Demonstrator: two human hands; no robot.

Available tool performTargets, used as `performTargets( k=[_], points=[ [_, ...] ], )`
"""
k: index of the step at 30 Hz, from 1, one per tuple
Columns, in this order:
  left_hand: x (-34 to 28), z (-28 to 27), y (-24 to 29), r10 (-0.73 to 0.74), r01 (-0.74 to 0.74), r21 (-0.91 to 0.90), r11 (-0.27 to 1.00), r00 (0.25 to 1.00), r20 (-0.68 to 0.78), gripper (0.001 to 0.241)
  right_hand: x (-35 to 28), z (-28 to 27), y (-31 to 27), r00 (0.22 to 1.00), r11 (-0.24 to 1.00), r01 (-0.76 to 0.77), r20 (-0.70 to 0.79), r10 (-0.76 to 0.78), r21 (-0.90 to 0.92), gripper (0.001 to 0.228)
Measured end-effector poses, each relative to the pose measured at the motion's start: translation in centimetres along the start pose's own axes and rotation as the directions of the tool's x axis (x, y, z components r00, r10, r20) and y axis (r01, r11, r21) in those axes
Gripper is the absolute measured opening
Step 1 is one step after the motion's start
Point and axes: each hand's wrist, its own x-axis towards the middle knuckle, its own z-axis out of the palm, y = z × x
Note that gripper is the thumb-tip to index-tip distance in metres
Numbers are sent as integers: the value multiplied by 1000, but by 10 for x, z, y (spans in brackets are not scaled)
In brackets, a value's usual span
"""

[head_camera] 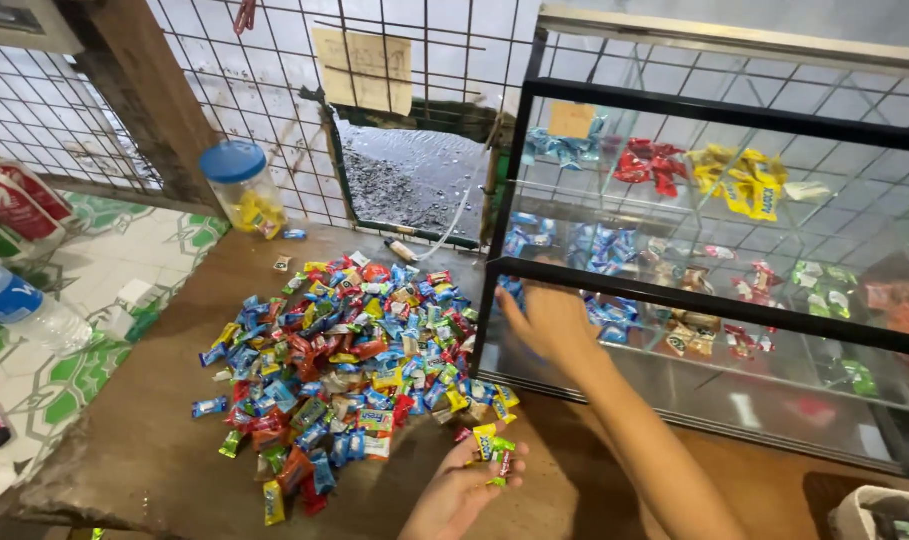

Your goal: Organizing and restocking various types of individually wrapped candies into a glass display case in a grocery store.

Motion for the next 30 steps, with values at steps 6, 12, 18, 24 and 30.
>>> performTargets(
  k=[6,12,18,24,30],
  points=[
    [-2,-30,11,28,-29,3,1000,999,42,66,14,31,27,939,993,-94,325,114,-75,31],
    [-25,-16,51,22,-23,11,1000,998,66,63,-25,9,-33,924,995,9,-380,32,104,8],
    [-17,-54,52,136,-115,127,985,975,-178,57,-163,85,-45,948,942,-279,210,240,186,15],
    [-21,-89,59,160,-134,100,986,932,-327,55,-219,123,-71,904,956,-271,371,212,114,83],
    [-31,-96,64,168,-154,67,986,929,-329,52,-187,119,-101,845,969,-236,508,166,77,110]
  ],
)
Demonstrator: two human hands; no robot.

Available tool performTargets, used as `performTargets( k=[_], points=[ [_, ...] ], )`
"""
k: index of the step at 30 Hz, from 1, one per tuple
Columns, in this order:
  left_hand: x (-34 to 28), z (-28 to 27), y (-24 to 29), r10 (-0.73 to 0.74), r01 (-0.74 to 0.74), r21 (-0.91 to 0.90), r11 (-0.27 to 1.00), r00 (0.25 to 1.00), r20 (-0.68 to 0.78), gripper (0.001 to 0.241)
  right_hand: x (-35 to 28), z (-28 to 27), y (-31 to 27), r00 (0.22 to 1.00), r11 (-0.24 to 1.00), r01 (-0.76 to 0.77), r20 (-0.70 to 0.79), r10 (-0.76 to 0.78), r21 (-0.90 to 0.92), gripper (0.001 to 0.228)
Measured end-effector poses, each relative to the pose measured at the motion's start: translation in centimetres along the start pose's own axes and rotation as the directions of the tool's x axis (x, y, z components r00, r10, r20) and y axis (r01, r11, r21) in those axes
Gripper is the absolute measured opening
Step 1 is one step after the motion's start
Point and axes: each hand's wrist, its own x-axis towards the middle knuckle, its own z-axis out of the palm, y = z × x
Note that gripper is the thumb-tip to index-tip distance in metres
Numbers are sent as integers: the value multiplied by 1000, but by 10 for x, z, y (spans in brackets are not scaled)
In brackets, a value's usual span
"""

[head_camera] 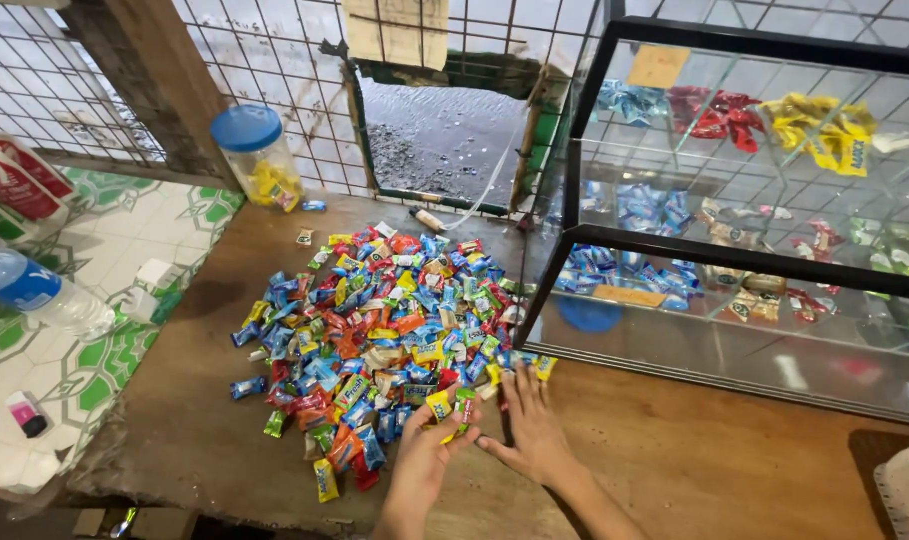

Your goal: Organizing and restocking various types of individually wrapped candies into a glass display case in a grocery store.

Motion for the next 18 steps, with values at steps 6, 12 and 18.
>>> performTargets(
  k=[6,12,18],
  points=[
    [-7,-12,4,4,-4,-21,1000,1000,-28,46,55,26,-9,972,974,213,-88,-219,-77,103],
    [-19,-19,14,12,-13,-13,1000,992,-124,47,97,53,0,976,987,117,-170,-135,-110,45],
    [-19,-24,20,6,-9,-20,1000,992,-130,47,91,71,27,900,916,194,-436,-23,352,27]
  ],
)
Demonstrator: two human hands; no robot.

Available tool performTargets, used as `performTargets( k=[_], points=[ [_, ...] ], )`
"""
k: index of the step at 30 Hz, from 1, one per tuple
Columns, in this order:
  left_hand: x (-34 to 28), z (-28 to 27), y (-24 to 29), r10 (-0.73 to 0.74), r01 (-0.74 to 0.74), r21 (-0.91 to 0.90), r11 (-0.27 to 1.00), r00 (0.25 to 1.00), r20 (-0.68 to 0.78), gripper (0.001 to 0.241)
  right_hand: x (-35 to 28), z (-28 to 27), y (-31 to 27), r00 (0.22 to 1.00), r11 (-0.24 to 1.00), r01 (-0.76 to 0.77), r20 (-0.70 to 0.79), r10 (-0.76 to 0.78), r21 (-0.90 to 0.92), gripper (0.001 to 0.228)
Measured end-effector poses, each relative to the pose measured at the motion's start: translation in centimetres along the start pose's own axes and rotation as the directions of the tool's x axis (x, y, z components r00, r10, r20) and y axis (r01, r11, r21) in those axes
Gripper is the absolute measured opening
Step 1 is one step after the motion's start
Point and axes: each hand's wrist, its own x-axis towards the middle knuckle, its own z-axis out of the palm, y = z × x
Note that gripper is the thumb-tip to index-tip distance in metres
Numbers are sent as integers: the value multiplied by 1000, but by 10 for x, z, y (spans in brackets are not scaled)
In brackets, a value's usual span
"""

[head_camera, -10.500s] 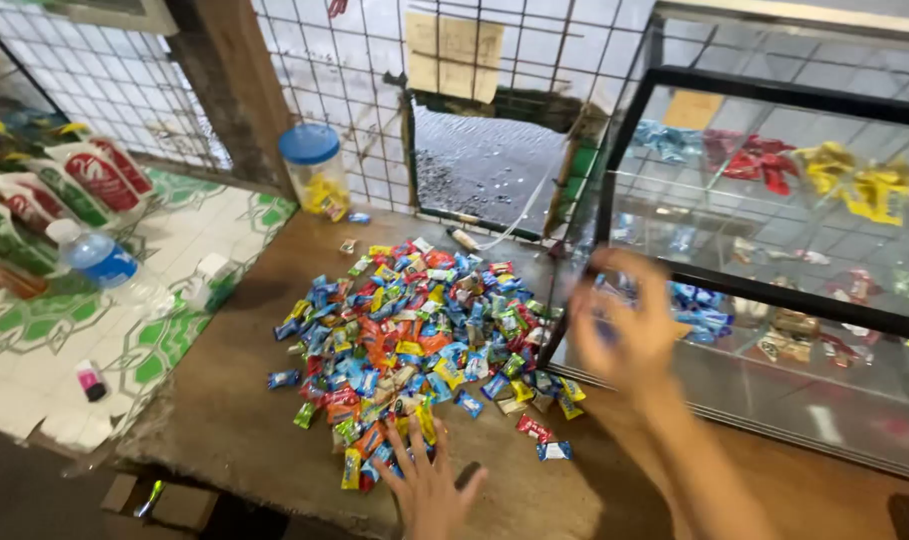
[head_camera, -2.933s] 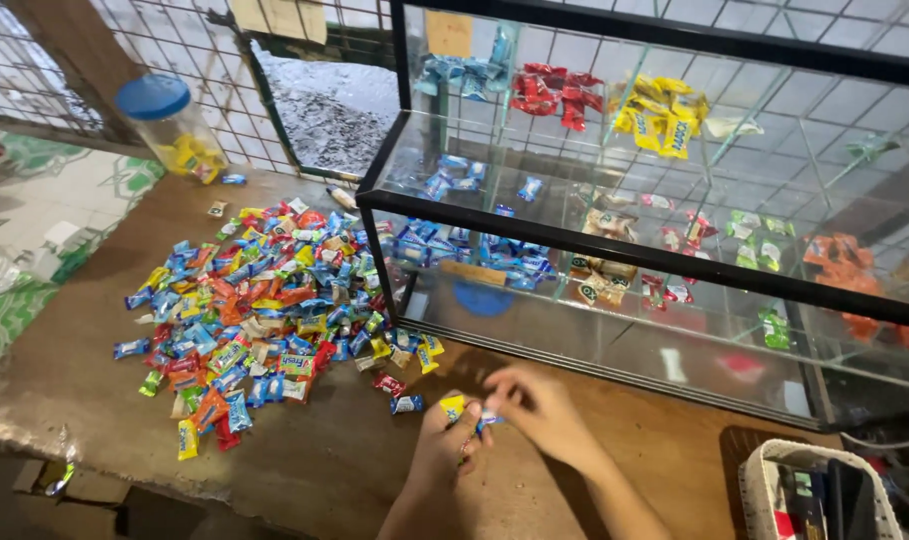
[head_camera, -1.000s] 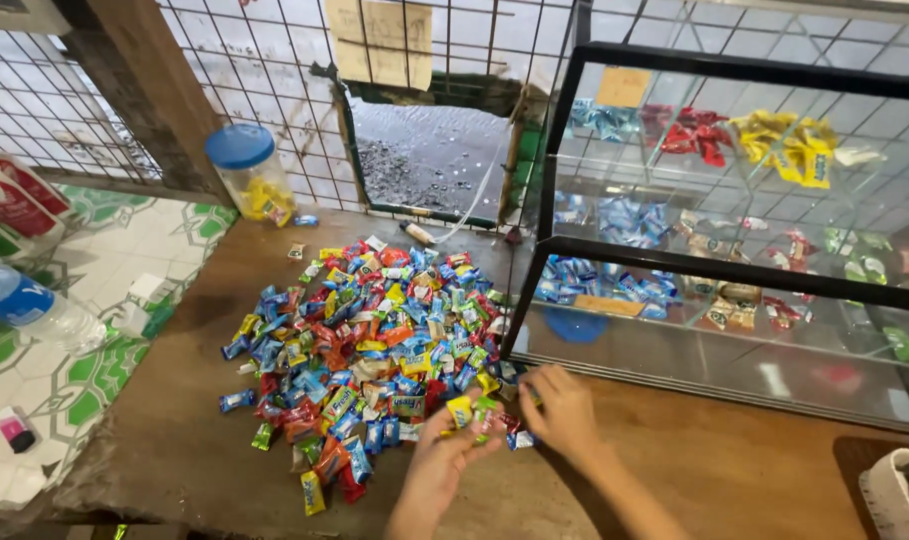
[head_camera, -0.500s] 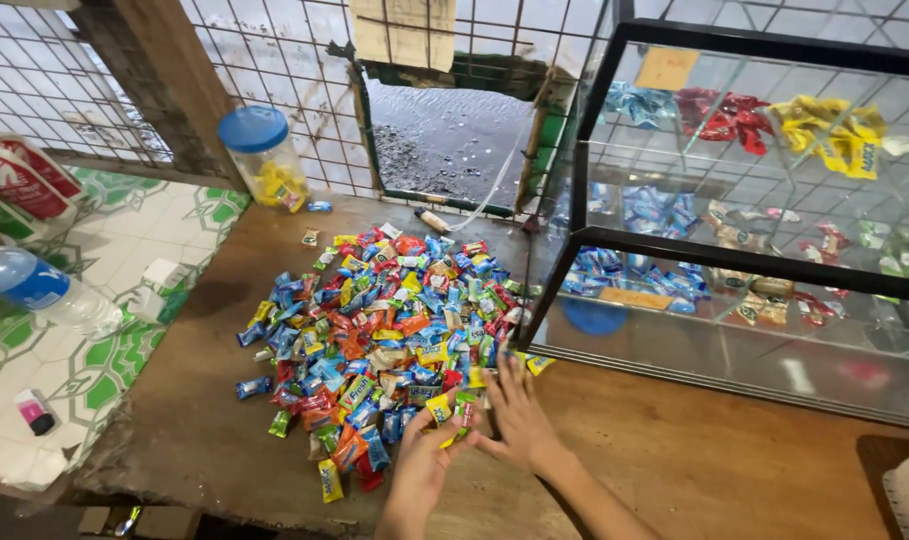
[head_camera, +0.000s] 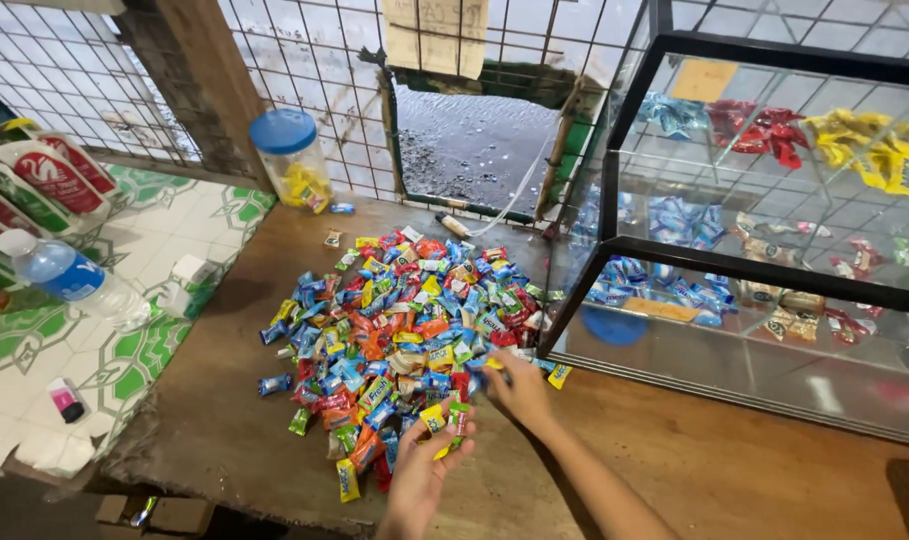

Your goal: Organizing and restocking various types of individually wrapped candies into a glass display case in a grocery store.

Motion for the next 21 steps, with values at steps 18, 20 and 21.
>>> performTargets(
  k=[18,20,21],
  points=[
    [12,38,-18,-145,137,57,989,975,170,51,38,-212,-96,694,701,-364,-324,643,613,17],
    [11,39,-17,-138,130,55,990,974,181,51,56,-224,-98,724,784,-325,-394,566,528,20],
    [9,39,-16,-132,124,52,991,973,187,51,64,-230,-100,752,853,-287,-449,482,436,23]
  ],
)
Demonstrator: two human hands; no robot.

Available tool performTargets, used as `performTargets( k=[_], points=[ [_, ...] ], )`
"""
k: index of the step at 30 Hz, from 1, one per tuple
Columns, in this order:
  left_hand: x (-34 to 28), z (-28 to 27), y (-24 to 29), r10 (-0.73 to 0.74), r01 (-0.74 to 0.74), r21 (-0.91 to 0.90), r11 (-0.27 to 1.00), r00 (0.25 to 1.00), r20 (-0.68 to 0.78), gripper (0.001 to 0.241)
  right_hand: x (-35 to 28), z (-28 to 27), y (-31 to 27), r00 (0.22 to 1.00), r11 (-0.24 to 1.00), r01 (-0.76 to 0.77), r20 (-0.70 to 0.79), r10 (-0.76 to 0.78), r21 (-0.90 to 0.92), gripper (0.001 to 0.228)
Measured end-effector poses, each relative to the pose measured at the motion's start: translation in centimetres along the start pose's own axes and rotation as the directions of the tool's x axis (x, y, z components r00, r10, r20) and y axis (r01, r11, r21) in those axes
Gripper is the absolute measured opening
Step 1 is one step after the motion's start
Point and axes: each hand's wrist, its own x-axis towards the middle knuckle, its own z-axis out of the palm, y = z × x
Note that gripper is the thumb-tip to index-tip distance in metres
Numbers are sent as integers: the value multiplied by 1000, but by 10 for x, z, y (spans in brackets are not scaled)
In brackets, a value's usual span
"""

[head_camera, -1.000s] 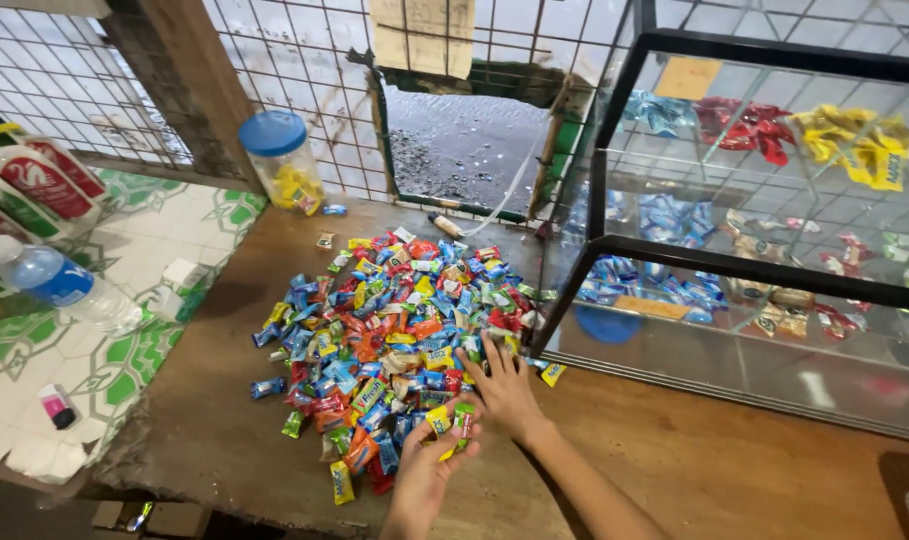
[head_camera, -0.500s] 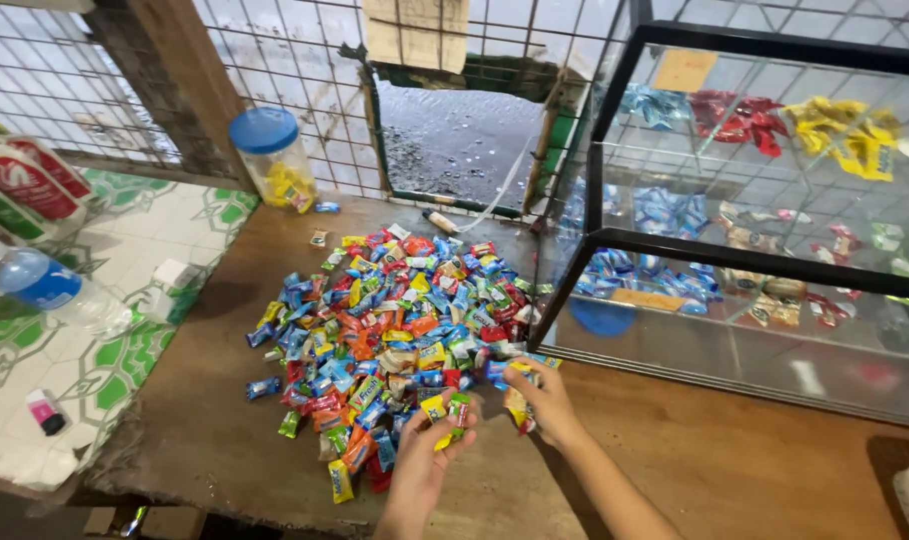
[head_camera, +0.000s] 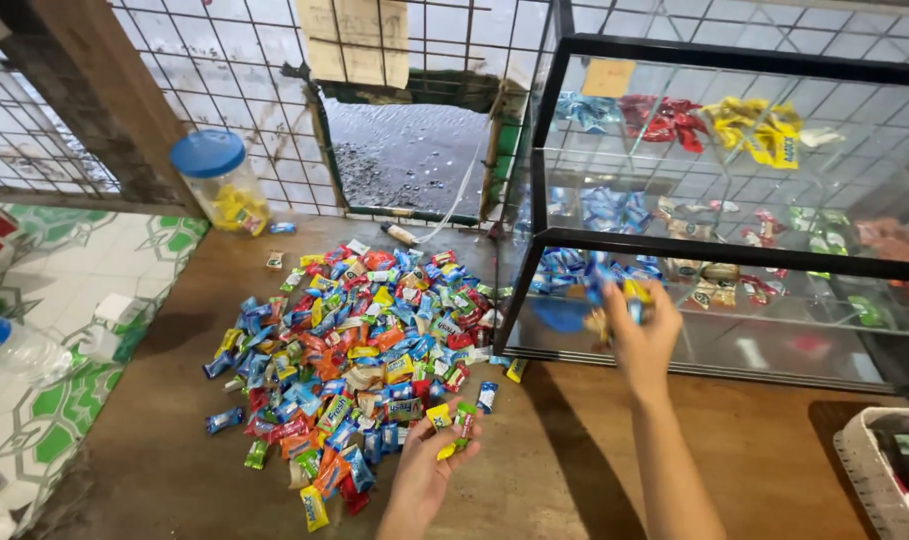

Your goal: Organizing and restocking various types of individually wrapped candies into a glass display case in a grocery store.

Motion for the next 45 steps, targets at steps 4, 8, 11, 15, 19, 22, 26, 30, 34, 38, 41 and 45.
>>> performTargets(
  k=[4,8,11,15,19,22,26,30,34,38,41,45],
  points=[
    [1,-3,0,0,-1,-17,1000,1000,-29,50,27,22,-25,893,799,423,47,-447,-427,28],
    [0,-2,7,5,-6,-29,1000,999,-49,50,46,20,2,938,883,346,87,-336,-317,20],
    [-1,-4,10,7,-9,-37,999,998,-56,50,48,10,35,994,990,76,73,-85,116,21],
    [-1,-4,12,31,-32,-26,999,999,-39,50,39,-16,56,898,757,-440,252,361,484,29],
    [8,0,7,12,-13,-24,1000,999,-41,49,24,-24,35,873,697,-486,256,415,527,25],
    [12,4,3,-8,7,-31,999,1000,-29,50,30,-40,34,895,758,-446,262,362,475,26],
    [12,11,2,-25,24,-10,1000,999,-28,51,57,-63,50,946,892,-305,0,324,334,22],
    [11,13,3,-39,38,-34,999,999,-28,51,66,-42,-2,995,968,92,4,-95,233,34],
    [13,11,3,-23,21,-39,999,999,-39,49,84,-51,25,986,985,168,-25,-167,45,23],
    [14,9,4,-21,18,-55,998,999,-50,47,88,-50,28,973,966,207,-71,-220,-154,26],
    [18,7,3,-24,21,-57,998,998,-54,46,96,-51,37,991,989,76,-121,-61,125,30],
    [16,11,5,-26,23,-51,998,998,-51,45,91,-49,12,967,801,-166,-65,247,575,17]
  ],
)
